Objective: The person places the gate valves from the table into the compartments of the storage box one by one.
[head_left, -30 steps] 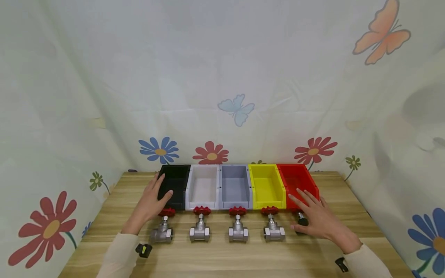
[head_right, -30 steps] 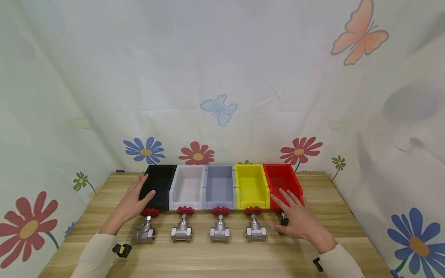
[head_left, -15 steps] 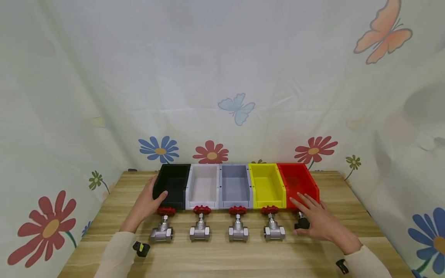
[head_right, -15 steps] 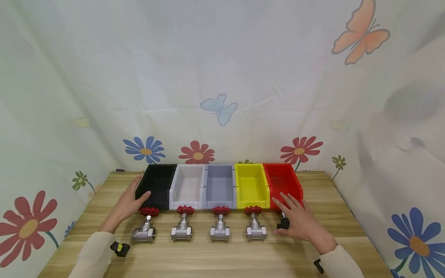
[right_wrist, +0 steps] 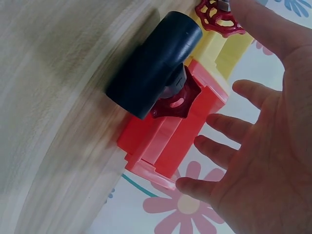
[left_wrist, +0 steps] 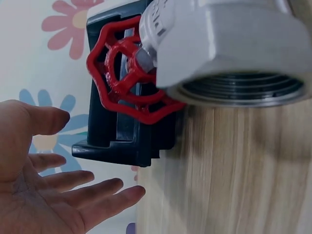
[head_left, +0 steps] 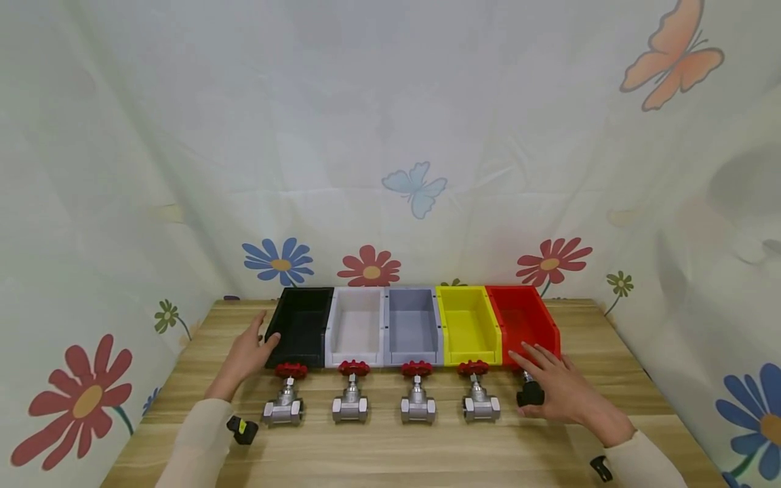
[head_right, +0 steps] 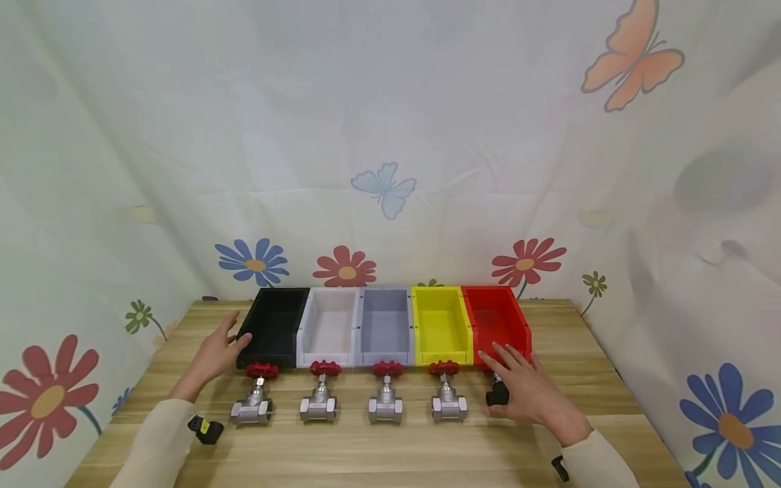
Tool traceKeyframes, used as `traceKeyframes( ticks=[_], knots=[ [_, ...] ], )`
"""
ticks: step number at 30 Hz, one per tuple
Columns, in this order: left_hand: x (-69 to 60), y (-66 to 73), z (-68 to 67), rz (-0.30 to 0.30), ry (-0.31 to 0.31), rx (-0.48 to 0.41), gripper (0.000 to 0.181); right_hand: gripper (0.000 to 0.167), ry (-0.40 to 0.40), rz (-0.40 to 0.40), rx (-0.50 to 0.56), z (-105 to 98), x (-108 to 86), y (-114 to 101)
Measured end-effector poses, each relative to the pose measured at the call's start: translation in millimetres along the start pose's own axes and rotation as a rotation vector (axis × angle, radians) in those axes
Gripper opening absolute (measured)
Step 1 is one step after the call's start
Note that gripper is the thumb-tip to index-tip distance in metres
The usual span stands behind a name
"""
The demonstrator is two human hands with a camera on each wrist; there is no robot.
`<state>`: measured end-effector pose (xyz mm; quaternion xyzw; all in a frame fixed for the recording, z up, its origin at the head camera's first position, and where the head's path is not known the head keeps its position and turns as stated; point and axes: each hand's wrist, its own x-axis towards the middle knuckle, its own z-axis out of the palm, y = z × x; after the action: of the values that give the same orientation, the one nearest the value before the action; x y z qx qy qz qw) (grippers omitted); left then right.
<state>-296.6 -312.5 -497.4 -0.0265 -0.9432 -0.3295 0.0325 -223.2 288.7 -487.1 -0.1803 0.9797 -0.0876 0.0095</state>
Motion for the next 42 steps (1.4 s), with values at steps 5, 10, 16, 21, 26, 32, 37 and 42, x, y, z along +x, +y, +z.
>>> traceKeyframes(
  ticks=[5, 10, 16, 21, 26, 32, 37, 42],
  knots=[
    [1.3, -1.1, -1.8, -0.032, -0.025, -0.041, 0.068, 0.102, -0.043, 0.000, 0.024, -0.2, -0.1, 0.2],
    [4.2, -2.9, -1.6, -0.036, -0.037, -0.035, 0.066, 0.103, -0.084, -0.008, 0.034, -0.3, 0.2, 0.3],
    [8.3, -5.8, 0.7, -0.031, -0.033, -0.014, 0.063, 0.104, -0.132, 0.005, 0.039, 4.1, 1.0, 2.1],
    [9.2, -5.5, 1.8, -0.036, -0.028, -0.014, 0.060, 0.104, -0.169, 0.044, 0.060, 8.0, 0.9, 1.3],
    [9.2, -3.2, 1.1, -0.022, -0.016, -0.017, 0.056, 0.102, -0.174, 0.055, 0.056, 9.2, -0.4, -0.5],
    [10.1, -2.9, 0.0, -0.012, -0.013, -0.026, 0.053, 0.098, -0.165, 0.050, 0.046, 10.1, -0.4, -0.9],
    [11.8, -4.8, 0.0, -0.027, -0.035, -0.040, 0.054, 0.095, -0.141, 0.025, 0.042, 11.1, -0.2, 0.9],
    [12.5, -6.6, -1.4, -0.040, -0.055, -0.068, 0.055, 0.092, -0.123, 0.003, 0.047, 12.2, 0.4, 2.6]
  ],
)
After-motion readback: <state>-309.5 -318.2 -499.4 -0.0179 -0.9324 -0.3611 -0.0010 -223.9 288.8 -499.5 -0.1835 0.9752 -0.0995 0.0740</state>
